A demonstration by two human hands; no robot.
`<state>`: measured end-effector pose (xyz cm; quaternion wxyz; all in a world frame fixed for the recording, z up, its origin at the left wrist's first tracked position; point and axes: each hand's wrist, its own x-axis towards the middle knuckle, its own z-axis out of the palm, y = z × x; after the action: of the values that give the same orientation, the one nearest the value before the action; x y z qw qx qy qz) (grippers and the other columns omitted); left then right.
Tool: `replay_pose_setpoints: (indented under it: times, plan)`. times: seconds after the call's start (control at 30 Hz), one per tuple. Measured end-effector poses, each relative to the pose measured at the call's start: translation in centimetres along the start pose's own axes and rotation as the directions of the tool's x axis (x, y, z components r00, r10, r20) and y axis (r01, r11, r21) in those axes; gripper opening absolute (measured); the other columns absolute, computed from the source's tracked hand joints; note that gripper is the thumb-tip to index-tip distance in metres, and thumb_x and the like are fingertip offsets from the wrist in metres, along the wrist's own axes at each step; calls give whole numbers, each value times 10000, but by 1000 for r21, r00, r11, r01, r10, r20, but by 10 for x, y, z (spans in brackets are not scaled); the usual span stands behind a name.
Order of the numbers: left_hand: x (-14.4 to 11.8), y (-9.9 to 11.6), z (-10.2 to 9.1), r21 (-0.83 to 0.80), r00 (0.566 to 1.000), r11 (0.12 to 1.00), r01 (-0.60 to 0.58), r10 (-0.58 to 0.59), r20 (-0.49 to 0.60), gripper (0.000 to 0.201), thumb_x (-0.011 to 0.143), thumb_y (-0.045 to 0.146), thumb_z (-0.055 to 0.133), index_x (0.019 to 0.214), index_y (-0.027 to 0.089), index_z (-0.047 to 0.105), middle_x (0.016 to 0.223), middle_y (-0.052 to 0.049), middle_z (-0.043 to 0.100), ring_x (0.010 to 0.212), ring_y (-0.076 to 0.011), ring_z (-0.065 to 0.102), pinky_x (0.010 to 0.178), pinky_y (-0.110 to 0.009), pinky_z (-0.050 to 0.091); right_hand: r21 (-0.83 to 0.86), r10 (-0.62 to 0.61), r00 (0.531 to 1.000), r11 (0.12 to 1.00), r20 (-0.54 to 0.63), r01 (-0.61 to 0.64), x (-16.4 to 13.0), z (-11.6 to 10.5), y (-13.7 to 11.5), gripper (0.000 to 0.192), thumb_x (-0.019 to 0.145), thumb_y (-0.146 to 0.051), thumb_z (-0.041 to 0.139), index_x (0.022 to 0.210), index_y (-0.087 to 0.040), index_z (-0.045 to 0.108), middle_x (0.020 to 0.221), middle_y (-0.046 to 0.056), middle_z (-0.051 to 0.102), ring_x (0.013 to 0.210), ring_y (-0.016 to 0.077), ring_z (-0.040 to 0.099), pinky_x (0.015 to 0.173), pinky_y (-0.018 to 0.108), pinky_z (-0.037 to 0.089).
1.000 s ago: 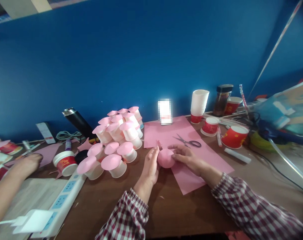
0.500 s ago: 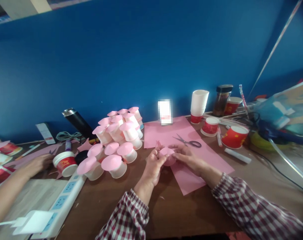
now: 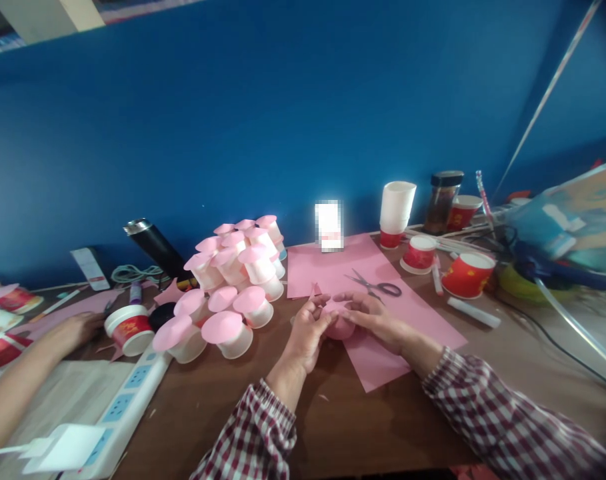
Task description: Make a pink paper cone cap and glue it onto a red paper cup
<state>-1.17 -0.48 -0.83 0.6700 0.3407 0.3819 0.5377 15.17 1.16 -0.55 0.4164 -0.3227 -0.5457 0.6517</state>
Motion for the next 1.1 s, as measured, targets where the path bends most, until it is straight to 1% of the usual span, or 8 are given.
replay_pose_setpoints:
  times: [0.1,0.23,0.4,0.57,0.73,0.87,1.0,1.1]
  plan:
    - [0,1,1,-10,1000,1000,14,-14,0,502,610,279,803,1044,157,583,838,-47,676,770,-153,632,751,-280,458,0,-9,1000,1000,3,9,1,0,1,411,751,-353,690,1114,-198,577,1038,72,648,965,204,595,822,330,458]
    - [1,1,0,-34,999,999,5,-7,-54,465,596,286,807,992,156,601,727,10,616,665,-108,590,679,-247,447,-1,12,1000,1000,6,-12,1,-1,2,443,739,-365,701,1124,-187,576,940,60,665,852,181,609,745,304,465]
    - [2,-1,-1,-27,999,999,-32,31,-36,454,601,251,804,1000,168,602,655,49,566,624,-77,553,668,-219,434,-44,-3,1000,999,8,3,0,0,1,413,763,-380,681,1114,-186,582,999,79,658,938,206,601,787,323,471]
    - [1,-1,1,-1,1000,1000,-21,21,-9,430,648,269,780,1021,158,595,722,10,620,670,-105,593,678,-238,450,19,-12,999,1000,50,11,1,1,3,408,769,-345,681,1126,-184,569,997,76,663,944,202,612,816,333,472]
    - [-1,1,3,11,998,998,59,-59,21,423,677,325,757,1035,162,604,902,-65,679,784,-160,635,714,-274,479,28,-18,1000,999,-11,18,3,-1,6,415,751,-361,697,1108,-184,580,1015,86,669,932,203,620,793,322,480]
    - [-2,2,5,16,994,994,108,-108,14,354,659,336,769,930,145,644,840,-59,685,745,-153,635,677,-257,486,51,-3,999,999,-49,6,2,0,6,434,753,-356,700,1128,-191,560,947,62,680,828,163,629,739,284,482]
    - [-3,3,6,-18,993,993,116,-116,16,349,620,319,797,876,125,663,794,-57,688,710,-139,627,674,-245,484,83,-10,999,996,-44,13,1,1,4,398,762,-344,695,1109,-195,568,1011,62,657,884,162,621,778,280,483]
    - [-3,3,6,-4,995,995,97,-97,21,334,624,320,794,857,118,667,758,-49,683,683,-130,615,636,-225,466,62,-6,999,998,-46,9,1,1,2,383,768,-351,688,1098,-190,580,1037,66,648,906,170,616,789,284,485]
